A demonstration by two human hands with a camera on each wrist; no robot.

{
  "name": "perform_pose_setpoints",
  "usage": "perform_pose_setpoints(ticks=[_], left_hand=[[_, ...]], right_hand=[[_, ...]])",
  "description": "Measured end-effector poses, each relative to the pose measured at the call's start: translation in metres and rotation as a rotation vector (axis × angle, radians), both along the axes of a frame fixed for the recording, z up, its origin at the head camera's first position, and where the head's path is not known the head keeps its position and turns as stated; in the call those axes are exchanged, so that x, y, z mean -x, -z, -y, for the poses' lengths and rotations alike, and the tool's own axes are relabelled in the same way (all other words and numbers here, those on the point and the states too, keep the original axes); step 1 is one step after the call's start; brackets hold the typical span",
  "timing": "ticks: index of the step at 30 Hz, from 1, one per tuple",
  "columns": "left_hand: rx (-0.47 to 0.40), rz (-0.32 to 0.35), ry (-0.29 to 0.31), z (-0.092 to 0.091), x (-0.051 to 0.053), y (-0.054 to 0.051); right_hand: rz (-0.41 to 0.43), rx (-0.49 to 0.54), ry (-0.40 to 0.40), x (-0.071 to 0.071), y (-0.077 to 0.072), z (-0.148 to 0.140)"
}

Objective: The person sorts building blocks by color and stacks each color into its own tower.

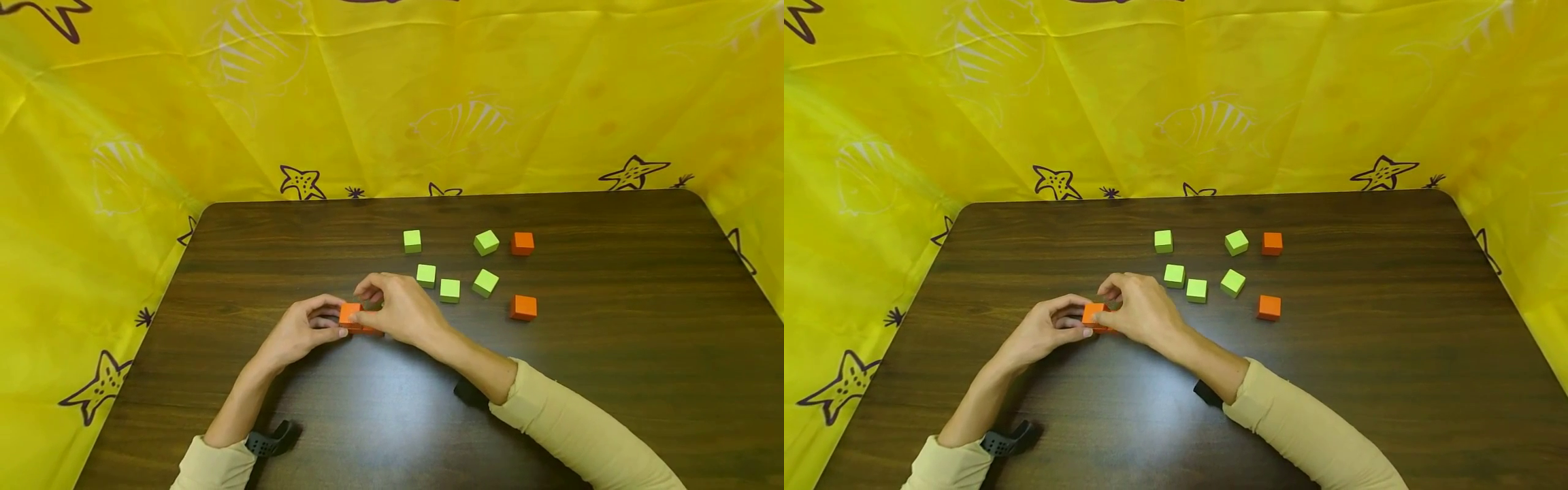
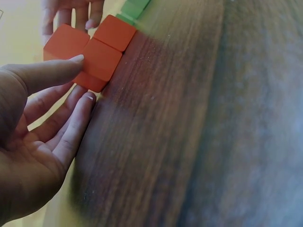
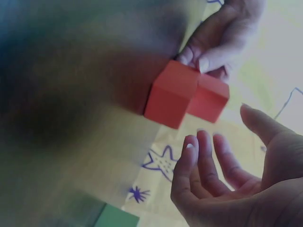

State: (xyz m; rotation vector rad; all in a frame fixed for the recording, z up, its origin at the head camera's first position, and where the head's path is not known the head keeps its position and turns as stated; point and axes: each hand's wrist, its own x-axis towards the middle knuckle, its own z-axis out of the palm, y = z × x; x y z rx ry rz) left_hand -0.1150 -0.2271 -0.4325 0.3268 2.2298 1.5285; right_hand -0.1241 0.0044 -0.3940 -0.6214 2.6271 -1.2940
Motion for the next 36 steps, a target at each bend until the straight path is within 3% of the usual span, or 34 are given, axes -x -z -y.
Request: perform_pose_setpoints(ticks=[10,36], left_hand=[[0.021,-0.008,-0.001,0.0,0.0,-0.001],[0.029,-0.01,-0.015,-0.001,-0.001,0.0]], right_hand=[[0.014,0.033,0.032,0.006,-0.013,-0.013],[-0.012,0.085,0.114,0.009,-0.029,-0.052]])
